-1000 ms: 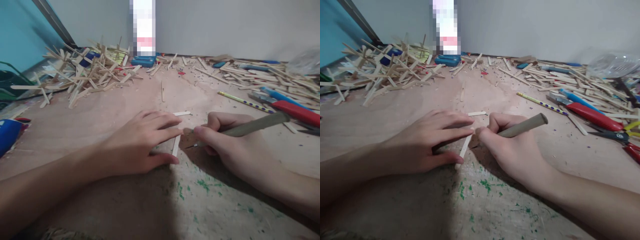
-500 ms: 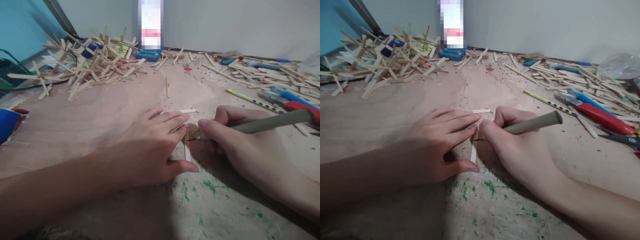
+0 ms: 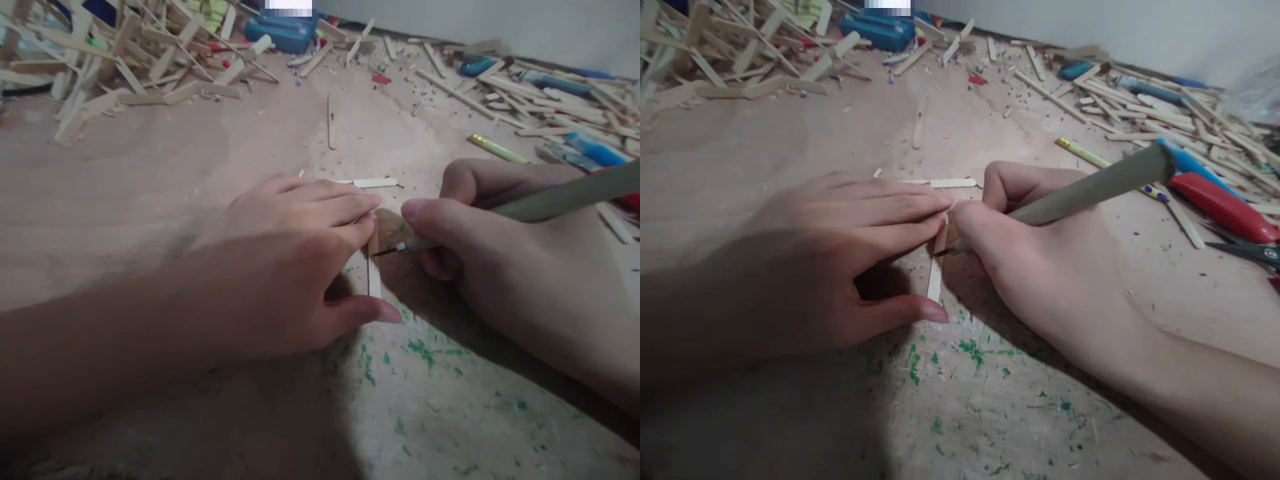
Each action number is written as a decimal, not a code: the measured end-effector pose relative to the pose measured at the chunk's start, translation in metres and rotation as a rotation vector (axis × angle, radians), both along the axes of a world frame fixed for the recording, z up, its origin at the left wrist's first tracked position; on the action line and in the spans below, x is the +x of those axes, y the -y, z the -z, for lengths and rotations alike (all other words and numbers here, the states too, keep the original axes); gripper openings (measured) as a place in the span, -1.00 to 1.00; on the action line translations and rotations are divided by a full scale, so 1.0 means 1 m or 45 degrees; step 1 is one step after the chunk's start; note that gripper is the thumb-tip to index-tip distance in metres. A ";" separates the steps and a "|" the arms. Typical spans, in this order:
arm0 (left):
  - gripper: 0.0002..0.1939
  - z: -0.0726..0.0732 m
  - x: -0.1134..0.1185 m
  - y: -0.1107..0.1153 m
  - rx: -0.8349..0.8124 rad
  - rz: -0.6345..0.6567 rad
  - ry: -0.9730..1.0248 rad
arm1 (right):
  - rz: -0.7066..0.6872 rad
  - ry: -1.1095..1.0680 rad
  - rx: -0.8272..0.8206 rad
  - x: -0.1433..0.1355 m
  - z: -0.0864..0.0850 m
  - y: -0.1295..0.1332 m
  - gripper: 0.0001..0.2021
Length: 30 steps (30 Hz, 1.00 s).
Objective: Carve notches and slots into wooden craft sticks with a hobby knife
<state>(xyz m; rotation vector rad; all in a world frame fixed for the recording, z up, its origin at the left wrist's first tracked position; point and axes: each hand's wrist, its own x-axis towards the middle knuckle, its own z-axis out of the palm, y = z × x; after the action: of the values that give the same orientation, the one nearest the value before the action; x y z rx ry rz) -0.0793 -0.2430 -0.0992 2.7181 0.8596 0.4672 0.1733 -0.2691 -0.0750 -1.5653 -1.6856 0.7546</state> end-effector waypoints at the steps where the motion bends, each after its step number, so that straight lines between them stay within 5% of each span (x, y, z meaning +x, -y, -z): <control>1: -0.25 -0.001 0.000 0.000 -0.002 0.003 -0.009 | -0.005 0.029 0.003 0.002 0.001 0.000 -0.52; 11: -0.22 -0.001 -0.002 0.001 0.024 -0.006 0.011 | -0.065 0.130 0.075 0.041 0.007 -0.007 -0.58; 16: -0.23 0.003 -0.003 0.000 0.029 0.050 0.012 | -0.080 0.146 0.100 0.021 0.003 -0.002 -0.55; 30: -0.22 -0.005 -0.002 0.000 0.009 -0.126 -0.006 | -0.038 -0.050 0.072 -0.013 -0.006 -0.001 -0.44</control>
<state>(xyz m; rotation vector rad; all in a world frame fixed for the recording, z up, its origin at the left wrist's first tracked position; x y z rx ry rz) -0.0816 -0.2431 -0.0946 2.6932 0.9996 0.4846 0.1599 -0.2685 -0.0690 -1.4804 -1.6905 0.7422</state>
